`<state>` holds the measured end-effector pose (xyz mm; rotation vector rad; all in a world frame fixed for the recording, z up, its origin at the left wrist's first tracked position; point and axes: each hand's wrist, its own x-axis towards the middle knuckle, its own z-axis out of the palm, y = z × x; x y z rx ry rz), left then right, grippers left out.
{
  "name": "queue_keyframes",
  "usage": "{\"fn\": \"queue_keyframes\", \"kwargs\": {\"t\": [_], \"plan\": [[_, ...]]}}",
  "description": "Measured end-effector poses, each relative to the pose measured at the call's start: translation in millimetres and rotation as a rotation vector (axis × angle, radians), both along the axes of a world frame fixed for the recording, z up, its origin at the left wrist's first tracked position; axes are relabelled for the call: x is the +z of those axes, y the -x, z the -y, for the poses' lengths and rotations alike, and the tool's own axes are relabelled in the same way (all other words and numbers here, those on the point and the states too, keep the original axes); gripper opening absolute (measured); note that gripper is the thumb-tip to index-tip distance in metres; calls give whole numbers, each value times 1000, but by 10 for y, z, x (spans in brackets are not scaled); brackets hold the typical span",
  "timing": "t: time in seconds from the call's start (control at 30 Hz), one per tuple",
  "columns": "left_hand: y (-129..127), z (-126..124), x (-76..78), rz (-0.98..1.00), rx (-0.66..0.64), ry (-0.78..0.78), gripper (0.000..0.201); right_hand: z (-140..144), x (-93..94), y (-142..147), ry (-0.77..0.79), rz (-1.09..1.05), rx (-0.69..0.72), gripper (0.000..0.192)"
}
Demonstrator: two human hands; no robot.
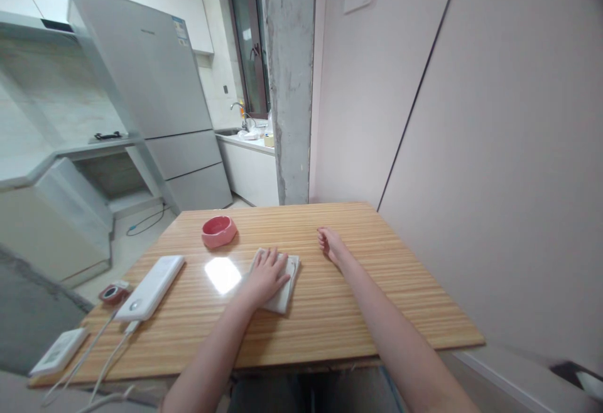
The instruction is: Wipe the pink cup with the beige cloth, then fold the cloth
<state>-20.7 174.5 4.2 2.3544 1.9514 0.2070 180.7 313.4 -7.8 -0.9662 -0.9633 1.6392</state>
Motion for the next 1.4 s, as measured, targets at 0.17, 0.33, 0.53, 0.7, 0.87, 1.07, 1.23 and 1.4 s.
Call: {"fn": "queue_keyframes", "kwargs": {"t": [0.17,0.33,0.53,0.7,0.87,1.07,1.23,1.4], "plan": [[243,192,178,-35,254,-90,47,15,-48,57,5,113,65,17],[46,448,101,-10,325,-20,51,11,-58,42,-4,173,75,14],[715,737,90,-7,458,16,38,8,-58,48,-19,206,76,11],[923,860,256,7,553,-11,19,-25,-106,60,-47,219,65,11],[348,437,493,187,380,-241,12,-50,-164,100,-123,213,11,14],[-479,-663,334,804,123,-167,15,0,-179,175,-192,144,116,28],[-802,-1135,-139,1016,53,-177,14,42,-213,165,-467,260,193,45],[-802,-1085,-285,1128,5,-155,18,58,-285,166,-510,379,181,51]]}}
